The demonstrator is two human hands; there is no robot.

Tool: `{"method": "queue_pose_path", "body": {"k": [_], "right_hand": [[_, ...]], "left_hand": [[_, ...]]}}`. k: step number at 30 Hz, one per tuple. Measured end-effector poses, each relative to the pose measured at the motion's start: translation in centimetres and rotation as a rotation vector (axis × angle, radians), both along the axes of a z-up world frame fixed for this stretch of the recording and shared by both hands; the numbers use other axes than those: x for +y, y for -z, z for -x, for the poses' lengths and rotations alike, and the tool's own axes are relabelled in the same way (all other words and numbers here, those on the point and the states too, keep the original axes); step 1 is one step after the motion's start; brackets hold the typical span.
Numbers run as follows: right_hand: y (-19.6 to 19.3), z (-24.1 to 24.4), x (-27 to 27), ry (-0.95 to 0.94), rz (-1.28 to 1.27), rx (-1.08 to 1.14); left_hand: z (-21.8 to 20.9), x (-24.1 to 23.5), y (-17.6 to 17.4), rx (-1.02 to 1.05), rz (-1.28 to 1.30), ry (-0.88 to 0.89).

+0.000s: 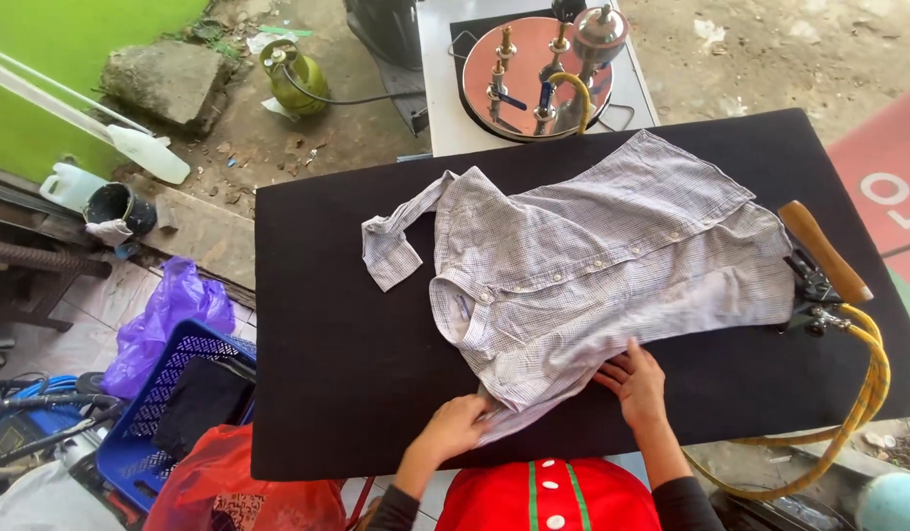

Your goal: The person irons a checkered shirt on a black ironing board. They first button the shirt, then smooth and iron the sleeves, and finally iron the main body of the shirt using a steam iron.

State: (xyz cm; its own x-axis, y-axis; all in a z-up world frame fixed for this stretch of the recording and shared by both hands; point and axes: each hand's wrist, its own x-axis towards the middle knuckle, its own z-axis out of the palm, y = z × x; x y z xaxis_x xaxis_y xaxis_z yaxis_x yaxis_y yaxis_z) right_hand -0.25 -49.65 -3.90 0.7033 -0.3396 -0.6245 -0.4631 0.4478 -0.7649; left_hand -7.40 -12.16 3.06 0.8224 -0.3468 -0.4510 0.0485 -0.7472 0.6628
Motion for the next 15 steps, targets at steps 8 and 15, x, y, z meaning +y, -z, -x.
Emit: {"method": "queue_pose_path", "body": {"k": [8,15], "right_hand": [[0.6,-2.7,-11.2,0.255,-0.431,-0.076],[2.5,-6.1,-16.5,0.278,-0.05,-0.058]], "left_hand": [[2.8,12.1,-2.2,0.566,-0.349,0.134],[-13.2,12.5,2.8,-0.436,-0.048,-0.503]]}}
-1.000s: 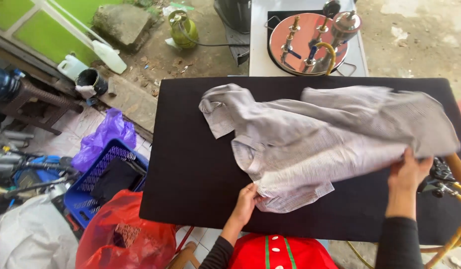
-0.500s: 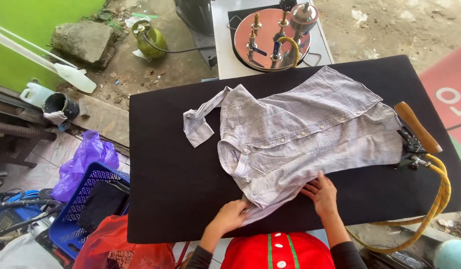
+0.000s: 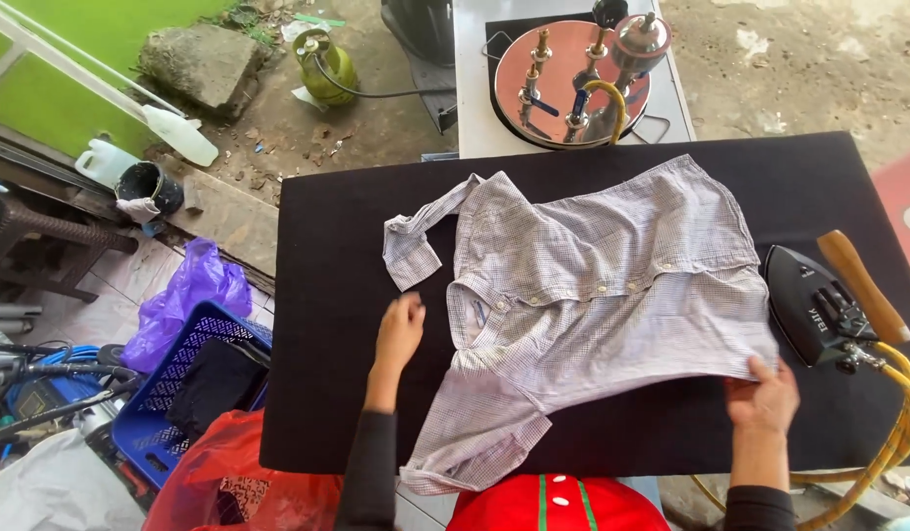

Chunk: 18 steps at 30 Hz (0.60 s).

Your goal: The person irons a checkered shirt on a black ironing board. They first button the shirt, then smooth and iron the sleeves, and finally iron the main body of the shirt using a steam iron.

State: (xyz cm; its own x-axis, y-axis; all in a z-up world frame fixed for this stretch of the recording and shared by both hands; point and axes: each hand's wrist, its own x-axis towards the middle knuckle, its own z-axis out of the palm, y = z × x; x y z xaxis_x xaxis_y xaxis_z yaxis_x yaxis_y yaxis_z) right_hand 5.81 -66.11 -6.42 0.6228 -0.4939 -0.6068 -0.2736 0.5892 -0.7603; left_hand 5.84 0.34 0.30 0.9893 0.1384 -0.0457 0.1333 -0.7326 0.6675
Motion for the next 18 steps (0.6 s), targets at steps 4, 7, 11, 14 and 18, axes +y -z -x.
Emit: {"method": "queue_pose_path", "body": {"k": [4,7,11,14,18], "right_hand": [[-3.5,1.2,-1.6,0.207,0.475,0.051],[1.8,3.7,-4.5,0.151,0.523,0.042],[4.8,6.0,-3.9,-0.013,0.482,-0.057],[2.7,5.5,-3.5,-0.032,0.402,-0.016],[2.1,5.4,-3.7,-0.034,0.367,0.016]], "left_hand": [[-10.5,-1.7,0.6,0.23,-0.2,-0.334],[-15.5,0.0,3.6,0.3,-0.263,-0.367],[-22.3,5.1,8.2,-0.344,0.051,-0.619],[-24.0,3.1,7.2,-0.573,0.392,-0.549],[-21.8,-3.9,7.5,-0.515,0.143,-0.454]]}}
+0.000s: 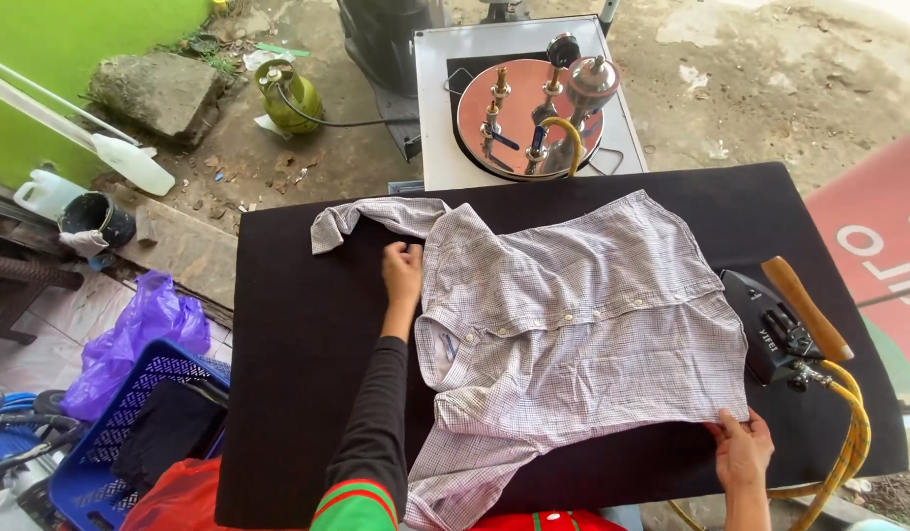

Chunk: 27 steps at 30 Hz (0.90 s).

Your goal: The person irons a checkered shirt on a black ironing board. They first button the shirt, then smooth and iron the sleeves, and finally iron the main body of the shirt using a steam iron.

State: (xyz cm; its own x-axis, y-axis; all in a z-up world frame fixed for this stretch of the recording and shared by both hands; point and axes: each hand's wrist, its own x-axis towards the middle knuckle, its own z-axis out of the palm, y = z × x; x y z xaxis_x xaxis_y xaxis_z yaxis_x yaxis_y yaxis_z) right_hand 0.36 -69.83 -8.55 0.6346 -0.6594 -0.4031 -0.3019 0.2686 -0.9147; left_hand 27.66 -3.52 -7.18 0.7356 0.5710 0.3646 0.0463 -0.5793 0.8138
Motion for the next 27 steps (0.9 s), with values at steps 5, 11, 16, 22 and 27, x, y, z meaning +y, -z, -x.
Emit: {"method": "queue_pose_path", "body": {"k": [5,11,16,22,27], "right_hand": [[1.2,-0.4,-0.8,0.057,0.046,0.044],[0.8,0.7,-0.5,0.128,0.111,0.047],[3.2,0.9,-3.5,0.087,0.011,0.047],[4.2,0.3,-4.5,0.118,-0.037,0.05],[3.4,0.4,-3.4,0.087,0.051,0.095]], "left_hand": [[1.1,-4.0,-3.0,0.599,-0.105,0.137],[2.0,7.4,-1.9,0.303,-0.078,0.026],[15.0,6.3,-2.8,0.356,0.079,0.027],[34.6,-8.0,-6.7,0.532,0.358,0.262],[40.5,-10.8,-6.2,0.943,0.111,0.497]]}}
